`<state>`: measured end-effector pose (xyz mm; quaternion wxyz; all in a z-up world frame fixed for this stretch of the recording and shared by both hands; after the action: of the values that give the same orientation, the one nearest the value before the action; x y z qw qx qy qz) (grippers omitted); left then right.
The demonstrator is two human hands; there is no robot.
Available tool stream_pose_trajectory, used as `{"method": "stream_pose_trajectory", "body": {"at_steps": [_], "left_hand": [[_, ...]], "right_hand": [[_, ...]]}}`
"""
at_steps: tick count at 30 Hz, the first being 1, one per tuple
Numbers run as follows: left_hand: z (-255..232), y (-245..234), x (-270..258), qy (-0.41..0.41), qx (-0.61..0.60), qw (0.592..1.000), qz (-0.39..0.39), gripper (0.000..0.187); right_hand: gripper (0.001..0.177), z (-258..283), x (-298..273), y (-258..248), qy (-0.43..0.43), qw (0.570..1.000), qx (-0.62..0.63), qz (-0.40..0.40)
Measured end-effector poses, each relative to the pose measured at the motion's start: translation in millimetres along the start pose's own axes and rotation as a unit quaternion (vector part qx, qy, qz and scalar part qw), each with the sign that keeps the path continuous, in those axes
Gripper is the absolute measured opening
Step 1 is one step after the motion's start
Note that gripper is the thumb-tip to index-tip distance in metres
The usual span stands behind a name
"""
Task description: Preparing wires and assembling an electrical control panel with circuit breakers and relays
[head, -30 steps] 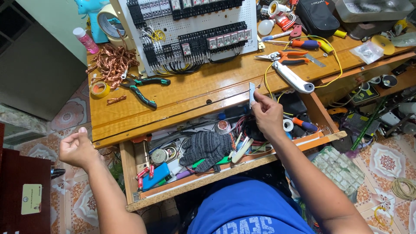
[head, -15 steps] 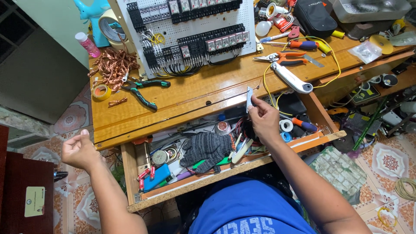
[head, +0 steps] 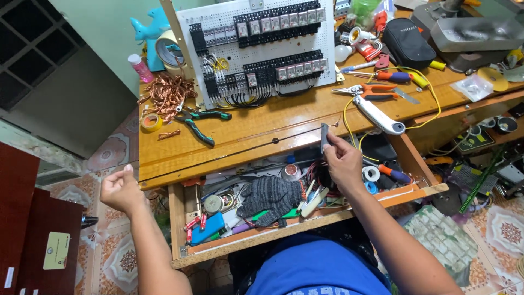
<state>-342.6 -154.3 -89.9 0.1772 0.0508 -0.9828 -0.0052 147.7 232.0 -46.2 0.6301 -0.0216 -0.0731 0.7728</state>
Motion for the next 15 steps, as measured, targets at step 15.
{"method": "stream_pose_trajectory", "body": {"at_steps": [15], "left_hand": [[25.7,1.1,10.4,0.003,0.002,1.0,0.002,0.018]], "right_hand": [[0.038,6.9,22.2,-6.4,-0.013,0.998,-0.059,-0.012]]}}
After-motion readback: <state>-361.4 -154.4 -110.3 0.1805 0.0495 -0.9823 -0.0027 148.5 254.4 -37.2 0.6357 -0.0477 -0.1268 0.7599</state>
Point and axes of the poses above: each hand's wrist, its own x-axis towards the middle knuckle, its own y-axis out of the palm, z = x × y, the point moved 6 cm from there along x, towards the middle knuckle, and after that the axes turned 7 degrees about y, right-handed, at the moved point
